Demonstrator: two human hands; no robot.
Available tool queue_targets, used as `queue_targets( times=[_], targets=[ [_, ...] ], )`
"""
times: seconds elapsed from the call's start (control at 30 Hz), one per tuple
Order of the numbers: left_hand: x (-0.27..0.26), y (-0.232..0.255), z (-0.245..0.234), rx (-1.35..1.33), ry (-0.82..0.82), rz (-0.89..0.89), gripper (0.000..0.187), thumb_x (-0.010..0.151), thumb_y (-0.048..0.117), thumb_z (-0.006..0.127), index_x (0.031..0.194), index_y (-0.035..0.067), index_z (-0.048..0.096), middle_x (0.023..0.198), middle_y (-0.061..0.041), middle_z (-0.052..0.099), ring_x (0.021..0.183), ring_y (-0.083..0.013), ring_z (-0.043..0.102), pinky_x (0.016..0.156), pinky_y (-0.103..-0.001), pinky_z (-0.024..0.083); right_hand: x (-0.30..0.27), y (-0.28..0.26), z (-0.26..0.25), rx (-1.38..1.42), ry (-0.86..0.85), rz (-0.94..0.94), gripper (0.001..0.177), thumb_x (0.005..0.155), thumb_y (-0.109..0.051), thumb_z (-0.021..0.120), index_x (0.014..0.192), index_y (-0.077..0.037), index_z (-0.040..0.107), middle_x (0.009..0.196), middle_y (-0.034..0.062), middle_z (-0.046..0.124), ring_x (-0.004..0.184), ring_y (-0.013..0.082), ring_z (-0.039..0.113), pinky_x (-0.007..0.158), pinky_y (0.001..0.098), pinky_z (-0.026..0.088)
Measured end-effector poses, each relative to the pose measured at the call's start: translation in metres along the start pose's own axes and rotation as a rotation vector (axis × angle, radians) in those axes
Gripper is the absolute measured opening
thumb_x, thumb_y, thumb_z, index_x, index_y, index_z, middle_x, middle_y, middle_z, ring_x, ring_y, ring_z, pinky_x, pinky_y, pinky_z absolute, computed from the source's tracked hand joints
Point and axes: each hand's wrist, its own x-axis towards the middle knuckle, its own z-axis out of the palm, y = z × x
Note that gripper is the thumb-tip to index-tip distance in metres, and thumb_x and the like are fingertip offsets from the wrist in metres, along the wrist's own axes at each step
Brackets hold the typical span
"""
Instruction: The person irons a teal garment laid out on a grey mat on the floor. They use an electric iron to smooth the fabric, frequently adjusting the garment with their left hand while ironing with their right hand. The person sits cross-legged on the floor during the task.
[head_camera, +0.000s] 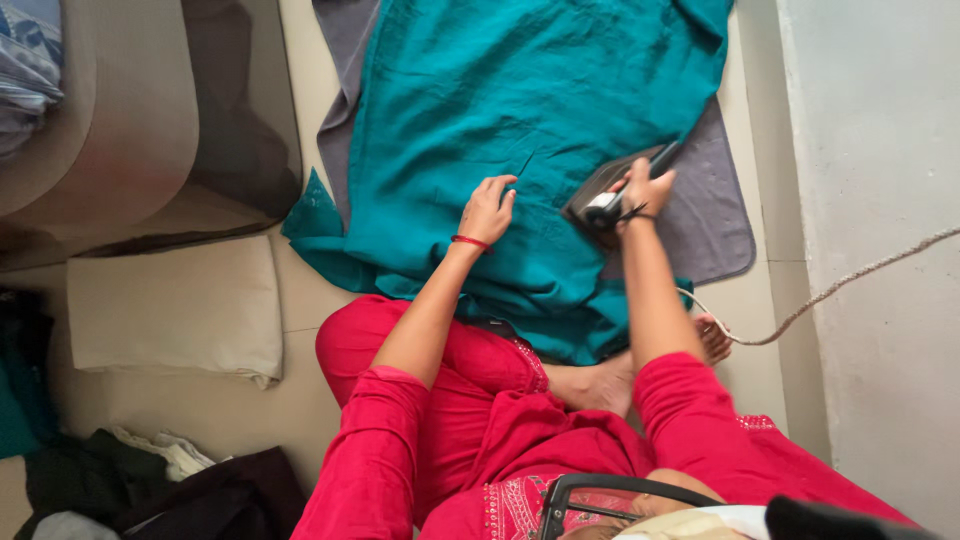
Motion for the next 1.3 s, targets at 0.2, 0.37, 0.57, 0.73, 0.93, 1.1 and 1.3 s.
queue_targets(
  times=[0.2, 0.37, 0.57, 0.73, 0.93, 1.1, 1.3],
  targets=[
    [-0.002, 0.005, 0.003, 0.225, -0.094, -0.021, 0.033, 0.095, 0.020, 0.065, 0.127, 0.013, 0.064, 0.121, -0.015, 0.065, 0.107, -0.0386, 0.063, 0.089, -0.049, 0.054, 0.047, -0.021, -0.008, 0.036, 0.003, 0.058, 0.029, 0.087, -0.008, 0.060, 0.106, -0.008, 0.038, 0.073, 0.0078, 0.053, 0.048, 0.0202, 0.060, 0.043, 0.0392, 0.057],
    [-0.008, 0.005, 0.007, 0.387, -0.150, -0.018, 0.037, 0.092, 0.017, 0.065, 0.129, 0.016, 0.064, 0.122, -0.009, 0.063, 0.110, -0.0335, 0.063, 0.084, -0.051, 0.055, 0.027, -0.011, -0.011, 0.011, -0.075, 0.095, 0.029, 0.088, -0.010, 0.061, 0.104, -0.009, 0.037, 0.074, 0.0080, 0.053, 0.049, 0.0177, 0.056, 0.043, 0.0369, 0.054],
    [-0.007, 0.008, -0.002, 0.459, -0.156, -0.061, 0.045, 0.087, 0.025, 0.075, 0.129, 0.017, 0.062, 0.126, -0.009, 0.061, 0.115, -0.0329, 0.060, 0.086, -0.051, 0.054, -0.043, -0.002, -0.005, -0.127, -0.071, 0.147, 0.025, 0.088, -0.013, 0.060, 0.104, -0.010, 0.041, 0.072, 0.0054, 0.052, 0.047, 0.0148, 0.053, 0.040, 0.0348, 0.051],
    [-0.009, 0.039, -0.019, 0.673, -0.442, -0.165, 0.114, 0.058, 0.045, 0.097, 0.152, 0.026, 0.036, 0.160, -0.012, 0.029, 0.145, -0.0382, 0.033, 0.101, -0.067, 0.043, -0.102, -0.003, -0.001, -0.200, -0.082, 0.172, 0.025, 0.088, -0.013, 0.061, 0.104, -0.009, 0.042, 0.070, 0.0044, 0.052, 0.046, 0.0138, 0.053, 0.040, 0.0344, 0.050],
    [-0.004, 0.063, -0.039, 0.809, -0.659, -0.357, 0.151, 0.048, 0.049, 0.102, 0.164, 0.034, 0.006, 0.172, -0.012, -0.006, 0.158, -0.0423, 0.003, 0.105, -0.082, 0.029, -0.098, 0.004, 0.008, -0.183, -0.063, 0.072, 0.022, 0.091, -0.015, 0.063, 0.103, -0.006, 0.047, 0.068, 0.0048, 0.054, 0.043, 0.0144, 0.053, 0.038, 0.0328, 0.049],
    [-0.001, 0.067, -0.039, 0.823, -0.680, -0.401, 0.156, 0.047, 0.050, 0.102, 0.165, 0.034, 0.001, 0.172, -0.014, -0.011, 0.157, -0.0445, 0.000, 0.104, -0.084, 0.027, -0.034, 0.000, 0.033, -0.174, -0.040, 0.027, 0.024, 0.090, -0.015, 0.064, 0.103, -0.005, 0.047, 0.067, 0.0053, 0.055, 0.042, 0.0141, 0.053, 0.037, 0.0331, 0.048],
    [0.002, 0.067, -0.044, 0.830, -0.686, -0.430, 0.158, 0.047, 0.050, 0.102, 0.164, 0.037, -0.002, 0.172, -0.013, -0.014, 0.157, -0.0452, -0.003, 0.104, -0.086, 0.026, 0.035, -0.017, 0.058, -0.182, -0.044, 0.021, 0.026, 0.087, -0.013, 0.068, 0.102, -0.005, 0.050, 0.070, 0.0058, 0.058, 0.044, 0.0139, 0.056, 0.038, 0.0339, 0.051]
  ],
)
